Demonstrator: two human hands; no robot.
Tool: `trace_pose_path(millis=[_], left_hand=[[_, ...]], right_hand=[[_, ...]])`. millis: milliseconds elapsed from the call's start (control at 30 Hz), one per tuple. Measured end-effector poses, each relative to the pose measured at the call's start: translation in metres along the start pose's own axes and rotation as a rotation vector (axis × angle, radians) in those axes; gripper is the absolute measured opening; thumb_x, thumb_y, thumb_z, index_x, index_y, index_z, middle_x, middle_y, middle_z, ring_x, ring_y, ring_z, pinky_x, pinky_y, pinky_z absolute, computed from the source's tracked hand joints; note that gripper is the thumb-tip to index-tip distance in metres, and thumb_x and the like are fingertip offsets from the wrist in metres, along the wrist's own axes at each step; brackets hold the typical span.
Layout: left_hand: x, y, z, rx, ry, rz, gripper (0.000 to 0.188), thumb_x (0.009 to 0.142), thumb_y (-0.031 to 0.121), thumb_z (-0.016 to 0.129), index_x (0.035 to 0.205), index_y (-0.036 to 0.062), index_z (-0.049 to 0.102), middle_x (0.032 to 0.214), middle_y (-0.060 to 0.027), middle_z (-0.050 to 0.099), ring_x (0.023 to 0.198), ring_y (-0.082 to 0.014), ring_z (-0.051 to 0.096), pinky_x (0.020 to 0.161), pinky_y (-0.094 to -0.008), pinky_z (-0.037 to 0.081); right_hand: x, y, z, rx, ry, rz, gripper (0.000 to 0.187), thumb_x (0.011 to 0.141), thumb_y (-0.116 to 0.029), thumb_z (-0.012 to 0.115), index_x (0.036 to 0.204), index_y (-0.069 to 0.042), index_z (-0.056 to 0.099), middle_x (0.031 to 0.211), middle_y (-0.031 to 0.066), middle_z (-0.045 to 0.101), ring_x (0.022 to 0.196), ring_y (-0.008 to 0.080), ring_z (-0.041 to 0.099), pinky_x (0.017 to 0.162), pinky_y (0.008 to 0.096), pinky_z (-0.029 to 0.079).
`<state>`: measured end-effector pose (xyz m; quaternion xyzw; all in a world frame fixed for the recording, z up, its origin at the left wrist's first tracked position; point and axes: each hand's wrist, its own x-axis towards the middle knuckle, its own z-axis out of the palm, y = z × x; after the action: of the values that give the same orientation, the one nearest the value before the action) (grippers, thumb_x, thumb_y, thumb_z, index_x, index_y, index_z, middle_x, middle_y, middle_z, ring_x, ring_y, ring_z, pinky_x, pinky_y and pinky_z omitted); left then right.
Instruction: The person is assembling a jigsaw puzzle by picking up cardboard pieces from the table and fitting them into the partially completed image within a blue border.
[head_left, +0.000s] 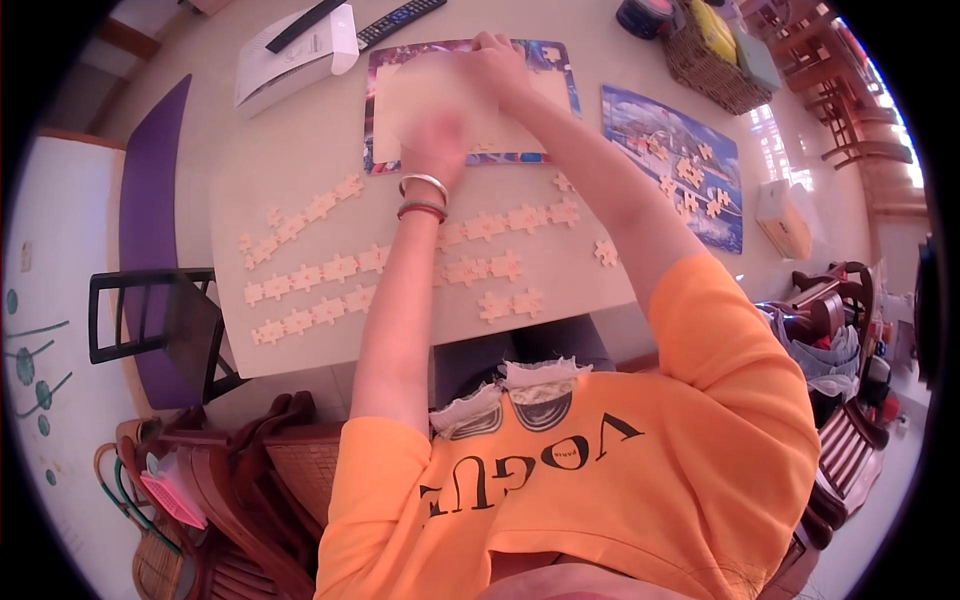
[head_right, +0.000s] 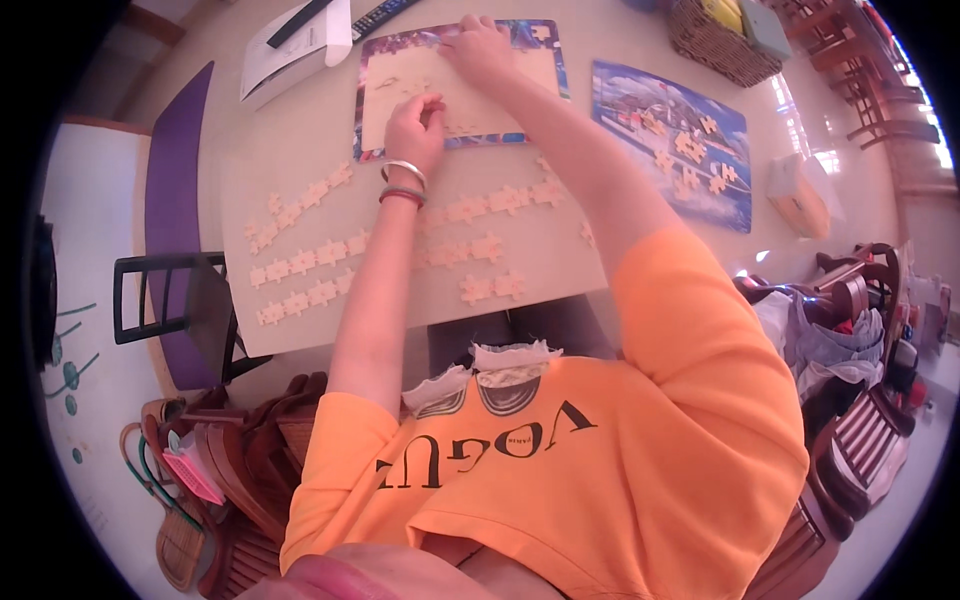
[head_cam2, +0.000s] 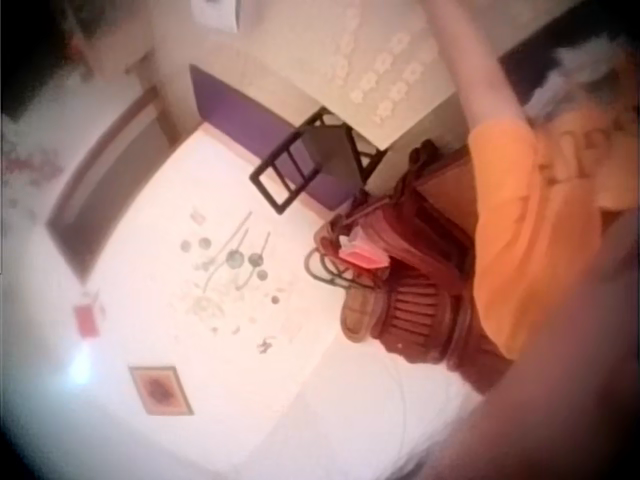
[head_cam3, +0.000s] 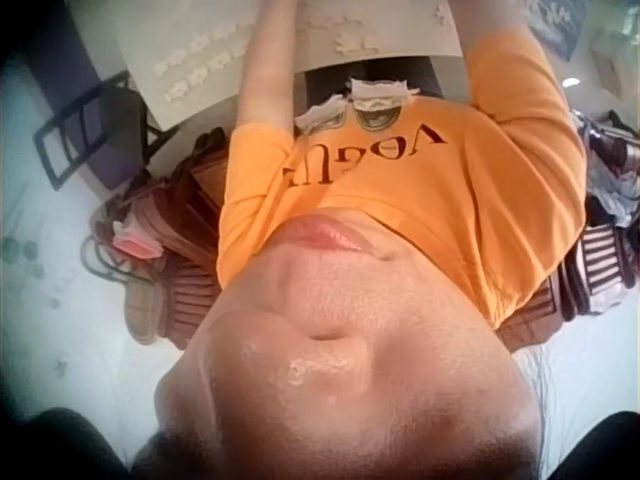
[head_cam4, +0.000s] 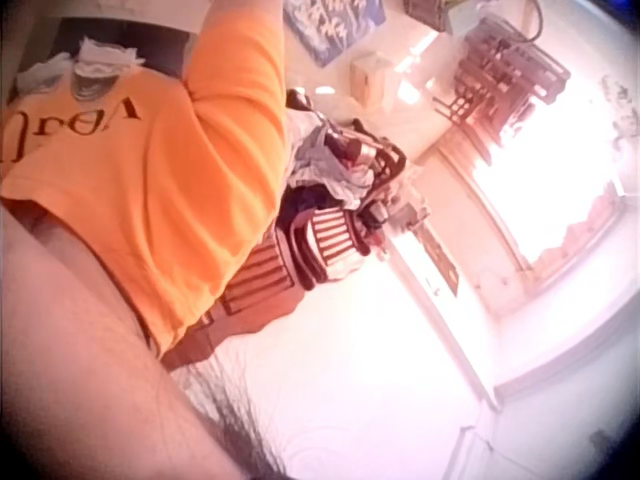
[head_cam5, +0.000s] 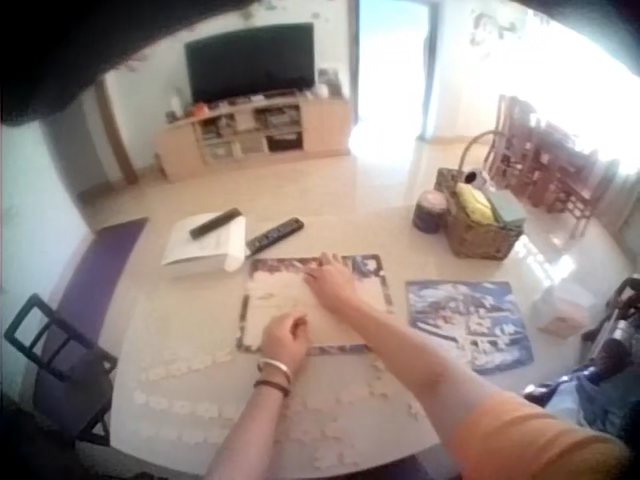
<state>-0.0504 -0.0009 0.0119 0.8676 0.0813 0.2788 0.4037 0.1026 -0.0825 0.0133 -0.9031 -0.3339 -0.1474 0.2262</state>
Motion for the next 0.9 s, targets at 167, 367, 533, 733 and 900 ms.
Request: trace_pose_path(millis=[167,367,533,733,900], left_hand=[[0.001,-0.006,0.001,0.024,0.004,0.044,0.016,0.078,0.003,0.054,0.093,0.0037,0.061,0.085,-0.0090,0.065,0.079,-0.0232,0.062,0.072,-0.0322,0.048],[0.000,-0.004,0.001,0.012,0.083,0.036,0.021,0.076,-0.002,0.048,0.093,0.0037,0.060,0.089,-0.0110,0.061,0.085,-0.0272,0.057,0.076,-0.0356,0.046],[-0.001,-0.010,-0.003,0.048,0.249,-0.069,0.030,0.071,-0.009,0.044,0.097,0.0028,0.054,0.097,-0.0140,0.052,0.095,-0.0310,0.049,0.082,-0.0391,0.041],[-0.001,-0.011,-0.001,0.043,0.272,-0.104,0.034,0.070,-0.009,0.044,0.103,0.0001,0.047,0.103,-0.0172,0.047,0.100,-0.0334,0.046,0.085,-0.0401,0.040],[0.000,-0.009,-0.001,0.142,0.183,-0.087,0.033,0.071,-0.005,0.048,0.103,-0.0009,0.046,0.104,-0.0181,0.047,0.103,-0.0352,0.045,0.087,-0.0415,0.039]], right_hand=[[-0.005,-0.005,0.000,-0.240,-0.070,-0.148,0.035,0.088,-0.033,0.047,0.116,-0.015,0.056,0.128,0.0034,0.047,0.123,0.0247,0.037,0.101,0.0481,0.026],[-0.021,0.002,-0.002,-0.109,0.101,-0.165,0.039,0.089,-0.031,0.045,0.120,-0.009,0.050,0.134,0.0078,0.042,0.126,0.0285,0.034,0.103,0.0502,0.024],[-0.051,-0.010,-0.022,0.462,0.083,-0.081,0.032,0.083,-0.025,0.055,0.106,-0.003,0.059,0.119,0.0140,0.052,0.113,0.0308,0.044,0.096,0.0417,0.035],[-0.087,-0.016,-0.041,0.502,-0.067,-0.255,0.033,0.069,-0.021,0.068,0.094,0.000,0.062,0.106,0.0136,0.055,0.103,0.0309,0.048,0.089,0.0386,0.041],[-0.088,-0.014,-0.043,0.474,-0.085,-0.247,0.028,0.068,-0.018,0.068,0.089,-0.001,0.063,0.105,0.0116,0.056,0.101,0.0300,0.049,0.089,0.0371,0.041]])
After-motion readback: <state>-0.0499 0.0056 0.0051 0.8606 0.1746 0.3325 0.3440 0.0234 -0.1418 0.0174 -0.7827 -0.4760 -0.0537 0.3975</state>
